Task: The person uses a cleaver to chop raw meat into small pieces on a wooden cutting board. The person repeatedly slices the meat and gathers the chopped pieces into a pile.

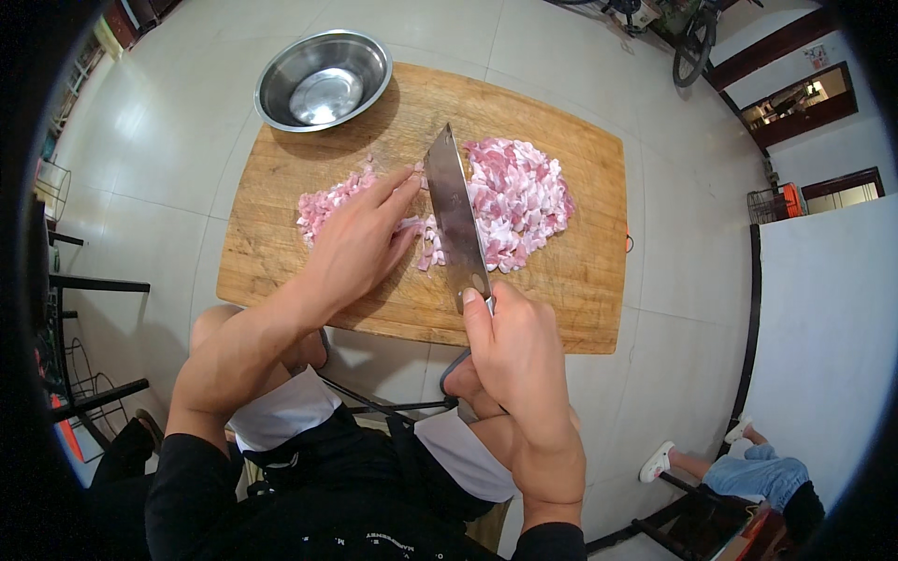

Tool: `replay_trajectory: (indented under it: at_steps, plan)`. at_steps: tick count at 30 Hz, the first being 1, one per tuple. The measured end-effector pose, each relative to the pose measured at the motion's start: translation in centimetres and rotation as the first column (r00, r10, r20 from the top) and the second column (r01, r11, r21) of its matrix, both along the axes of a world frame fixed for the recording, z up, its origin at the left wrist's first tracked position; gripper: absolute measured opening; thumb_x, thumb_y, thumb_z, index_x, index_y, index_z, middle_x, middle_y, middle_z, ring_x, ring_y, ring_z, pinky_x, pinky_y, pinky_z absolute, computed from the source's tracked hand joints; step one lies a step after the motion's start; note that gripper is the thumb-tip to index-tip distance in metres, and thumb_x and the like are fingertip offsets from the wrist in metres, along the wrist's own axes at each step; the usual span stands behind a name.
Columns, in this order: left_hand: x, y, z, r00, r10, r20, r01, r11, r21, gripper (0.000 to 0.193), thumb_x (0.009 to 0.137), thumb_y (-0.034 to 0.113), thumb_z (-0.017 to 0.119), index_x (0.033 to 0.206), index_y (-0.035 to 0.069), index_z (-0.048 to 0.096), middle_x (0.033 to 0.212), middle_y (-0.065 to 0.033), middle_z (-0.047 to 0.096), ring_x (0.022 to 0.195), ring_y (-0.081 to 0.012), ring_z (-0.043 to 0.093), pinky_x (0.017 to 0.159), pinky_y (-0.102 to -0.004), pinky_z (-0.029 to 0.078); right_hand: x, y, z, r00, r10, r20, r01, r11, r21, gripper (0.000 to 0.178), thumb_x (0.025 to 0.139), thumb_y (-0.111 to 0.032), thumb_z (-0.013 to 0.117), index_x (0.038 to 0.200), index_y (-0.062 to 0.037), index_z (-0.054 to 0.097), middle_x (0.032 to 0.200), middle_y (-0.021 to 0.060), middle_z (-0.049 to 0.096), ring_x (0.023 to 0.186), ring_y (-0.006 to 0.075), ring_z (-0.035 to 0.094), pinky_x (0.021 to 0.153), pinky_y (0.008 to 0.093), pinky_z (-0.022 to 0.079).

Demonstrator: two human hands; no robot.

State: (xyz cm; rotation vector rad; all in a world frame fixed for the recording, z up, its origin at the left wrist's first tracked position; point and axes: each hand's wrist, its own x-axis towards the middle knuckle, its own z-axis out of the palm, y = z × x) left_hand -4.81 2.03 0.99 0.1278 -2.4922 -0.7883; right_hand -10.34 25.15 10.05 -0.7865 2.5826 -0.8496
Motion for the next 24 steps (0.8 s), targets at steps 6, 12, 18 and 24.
replay_trajectory:
  at_steps: [6,12,18,24]
  plan:
    - [-1.0,-0.6,0.6,0.977,-0.02,0.211,0.036,0.997,-0.073,0.027,0.1,0.014,0.077,0.124,0.001,0.073,0.124,-0.0174,0.071,0.109,-0.0404,0.072,0.095,-0.0488,0.06,0.1,-0.2,0.0,1.0,-0.004,-0.018,0.004,1.0,0.001,0.04,0.113,-0.026,0.066,0.084,0.0021,0.064,0.061,0.0104,0.067,0.047,0.0186,0.066,0.046,0.0368,0.048]
    - [0.5,-0.3,0.8,0.995,-0.042,0.096,0.049,0.996,-0.077,0.016,0.097,0.015,0.078,0.108,0.003,0.075,0.109,-0.0133,0.072,0.103,-0.0371,0.07,0.092,-0.0478,0.059,0.8,-0.2,0.5,1.0,0.008,-0.025,-0.008,0.999,0.032,0.04,0.111,-0.022,0.068,0.079,0.002,0.06,0.06,0.0125,0.065,0.046,0.0213,0.066,0.045,0.0385,0.048]
    - [0.8,-0.6,0.8,1.0,-0.001,0.013,0.004,0.97,-0.244,0.013,0.094,0.015,0.08,0.104,0.006,0.078,0.105,-0.0084,0.074,0.109,-0.0312,0.068,0.097,-0.0444,0.056,1.3,-0.5,0.9,0.996,0.059,-0.064,-0.054,0.996,0.067,0.037,0.11,-0.021,0.068,0.082,0.0028,0.062,0.062,0.0206,0.064,0.051,0.0351,0.068,0.051,0.0464,0.05]
    - [0.3,-0.6,0.1,0.998,-0.015,0.054,0.025,0.979,-0.202,0.009,0.094,0.014,0.079,0.097,0.007,0.075,0.099,-0.0085,0.072,0.103,-0.0321,0.067,0.094,-0.0462,0.055,1.2,-0.9,1.0,0.993,0.105,-0.048,-0.099,0.988,0.116,0.037,0.112,-0.022,0.064,0.085,0.0039,0.065,0.065,0.0254,0.065,0.058,0.0443,0.069,0.06,0.0538,0.053]
